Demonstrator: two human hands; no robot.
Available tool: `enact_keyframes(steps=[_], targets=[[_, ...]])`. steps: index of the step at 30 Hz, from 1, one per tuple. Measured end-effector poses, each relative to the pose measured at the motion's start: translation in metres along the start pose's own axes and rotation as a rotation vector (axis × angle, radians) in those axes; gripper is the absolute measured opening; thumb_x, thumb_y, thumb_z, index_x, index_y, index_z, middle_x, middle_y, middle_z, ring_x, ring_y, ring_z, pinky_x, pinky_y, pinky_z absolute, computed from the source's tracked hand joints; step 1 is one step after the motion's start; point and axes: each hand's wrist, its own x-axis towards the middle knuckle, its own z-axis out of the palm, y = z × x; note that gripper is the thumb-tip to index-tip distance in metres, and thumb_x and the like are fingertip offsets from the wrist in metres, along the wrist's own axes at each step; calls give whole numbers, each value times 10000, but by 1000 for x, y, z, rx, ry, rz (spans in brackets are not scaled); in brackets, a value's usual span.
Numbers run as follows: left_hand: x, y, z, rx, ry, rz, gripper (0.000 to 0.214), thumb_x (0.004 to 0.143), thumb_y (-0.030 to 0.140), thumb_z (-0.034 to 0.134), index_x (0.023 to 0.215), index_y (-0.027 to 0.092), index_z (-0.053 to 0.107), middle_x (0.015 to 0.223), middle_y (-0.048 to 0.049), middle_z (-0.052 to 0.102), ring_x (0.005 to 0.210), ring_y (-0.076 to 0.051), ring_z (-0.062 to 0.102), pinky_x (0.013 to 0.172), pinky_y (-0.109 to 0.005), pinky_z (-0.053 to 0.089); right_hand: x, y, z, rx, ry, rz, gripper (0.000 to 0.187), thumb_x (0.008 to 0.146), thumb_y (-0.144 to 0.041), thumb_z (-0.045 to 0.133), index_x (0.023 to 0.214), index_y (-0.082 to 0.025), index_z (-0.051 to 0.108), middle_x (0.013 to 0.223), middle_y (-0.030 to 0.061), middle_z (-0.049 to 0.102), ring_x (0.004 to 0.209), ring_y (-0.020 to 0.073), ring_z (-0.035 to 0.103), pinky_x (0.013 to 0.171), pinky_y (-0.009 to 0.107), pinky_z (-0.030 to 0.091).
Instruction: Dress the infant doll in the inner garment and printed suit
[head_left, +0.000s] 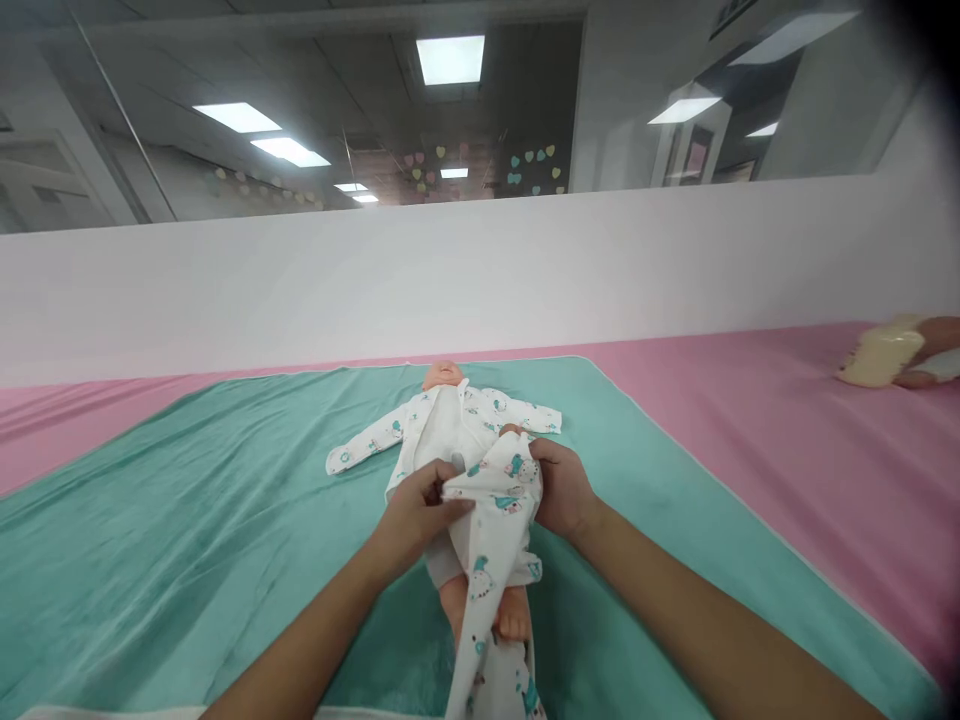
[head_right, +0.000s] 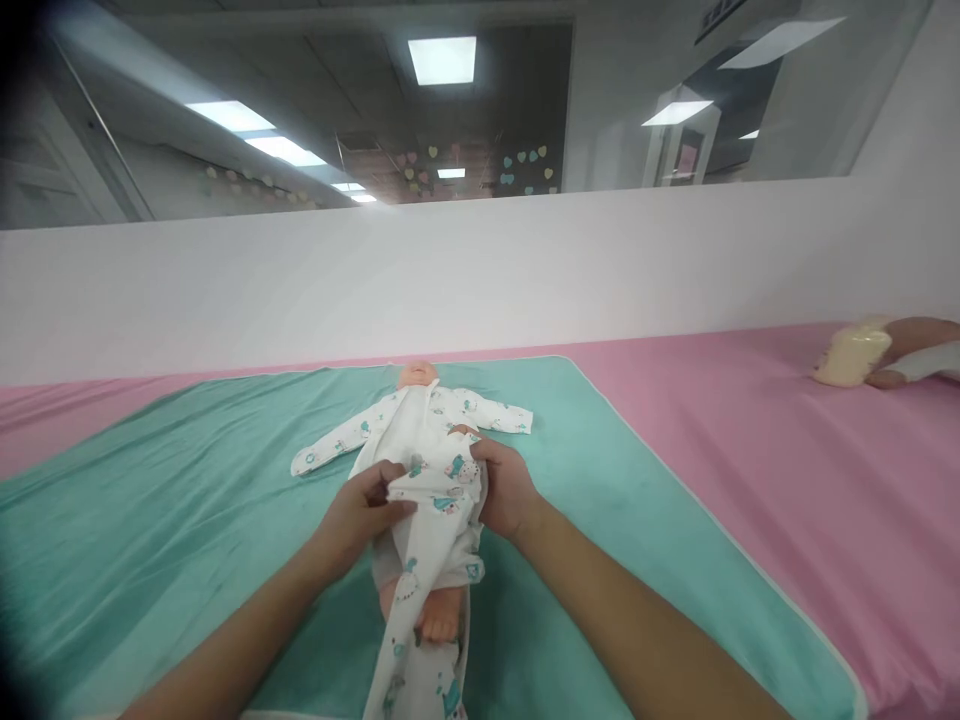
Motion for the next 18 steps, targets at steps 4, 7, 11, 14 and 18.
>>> enact_keyframes(steps=[4,7,11,14,18], targets=[[-3,5,-13,-141,292,114,275,652,276,740,759,184,504,654,53,541,582,-91,489,521,-179,370,2,10,2,-78,-17,33,155,753,-322,593,792,-184,535,698,-13,572,564,103,495,539,233,394],[-6,12,-25,-84,384,129,291,688,339,707,640,165,478,535,65,462,474,-61,390,442,-164,297,-1,14,5,-281,-43,103,255,735,-396,660,787,-185,527,668,-28,539,547,85,470,495,205,357],[-7,24,-36,-44,109,-10,260,744,351,649,654,160,497,537,63,442,468,-56,351,437,-165,262,-3,10,6,-597,-63,172,326,668,-364,740,876,-184,564,728,-18,570,603,93,495,523,198,365],[-9,32,-40,85,-227,-113,226,667,231,725,813,167,565,699,37,530,595,-82,448,510,-168,323,-2,5,3,-727,-72,151,317,703,-394,708,904,-169,611,810,11,594,664,102,509,559,203,371],[-9,27,-42,34,-300,-107,213,712,269,706,765,154,534,722,15,539,642,-101,489,551,-180,349,-1,-2,0,-736,-32,38,283,746,-419,661,871,-168,625,793,5,580,683,104,510,597,211,373]])
